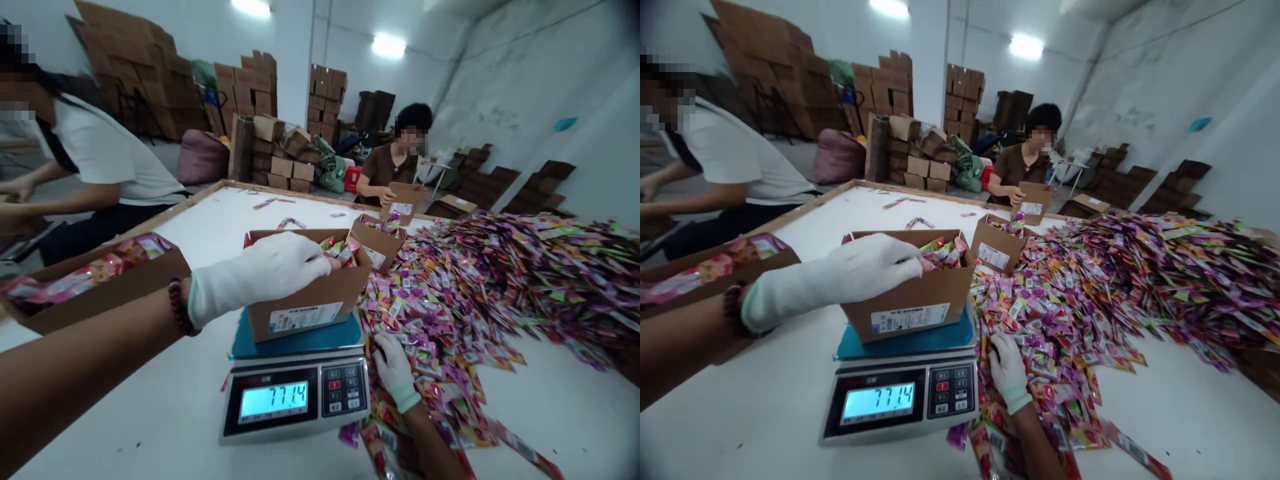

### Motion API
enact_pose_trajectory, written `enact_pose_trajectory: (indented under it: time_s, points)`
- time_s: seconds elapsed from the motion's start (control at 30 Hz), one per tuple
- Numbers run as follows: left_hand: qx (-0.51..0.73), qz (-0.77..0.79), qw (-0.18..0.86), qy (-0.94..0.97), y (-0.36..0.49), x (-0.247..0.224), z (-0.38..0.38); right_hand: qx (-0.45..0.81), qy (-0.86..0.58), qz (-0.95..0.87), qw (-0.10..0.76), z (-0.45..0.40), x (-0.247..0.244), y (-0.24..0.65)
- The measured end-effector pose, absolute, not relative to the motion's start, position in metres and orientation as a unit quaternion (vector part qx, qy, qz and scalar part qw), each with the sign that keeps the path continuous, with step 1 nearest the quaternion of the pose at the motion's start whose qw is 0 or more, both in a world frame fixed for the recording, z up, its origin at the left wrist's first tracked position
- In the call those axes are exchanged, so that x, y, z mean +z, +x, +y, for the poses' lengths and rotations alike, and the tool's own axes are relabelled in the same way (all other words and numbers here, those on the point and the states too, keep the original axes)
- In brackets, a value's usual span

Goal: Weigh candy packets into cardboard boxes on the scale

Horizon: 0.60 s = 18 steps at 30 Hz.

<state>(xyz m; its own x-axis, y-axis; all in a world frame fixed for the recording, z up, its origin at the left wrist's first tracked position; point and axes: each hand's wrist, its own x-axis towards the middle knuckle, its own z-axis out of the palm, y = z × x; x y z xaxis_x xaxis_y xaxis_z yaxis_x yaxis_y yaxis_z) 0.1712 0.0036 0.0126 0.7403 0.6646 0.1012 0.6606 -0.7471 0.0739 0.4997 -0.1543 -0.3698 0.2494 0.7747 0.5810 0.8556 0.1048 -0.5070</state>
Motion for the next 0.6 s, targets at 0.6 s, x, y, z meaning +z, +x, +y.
enact_pose_trajectory:
  time_s: [0.6]
  points:
    - [0.152,0.423,0.006,0.893,0.227,0.087,0.004,-0.004,-0.663,-0.614,0.428,-0.156,-0.362,0.502]
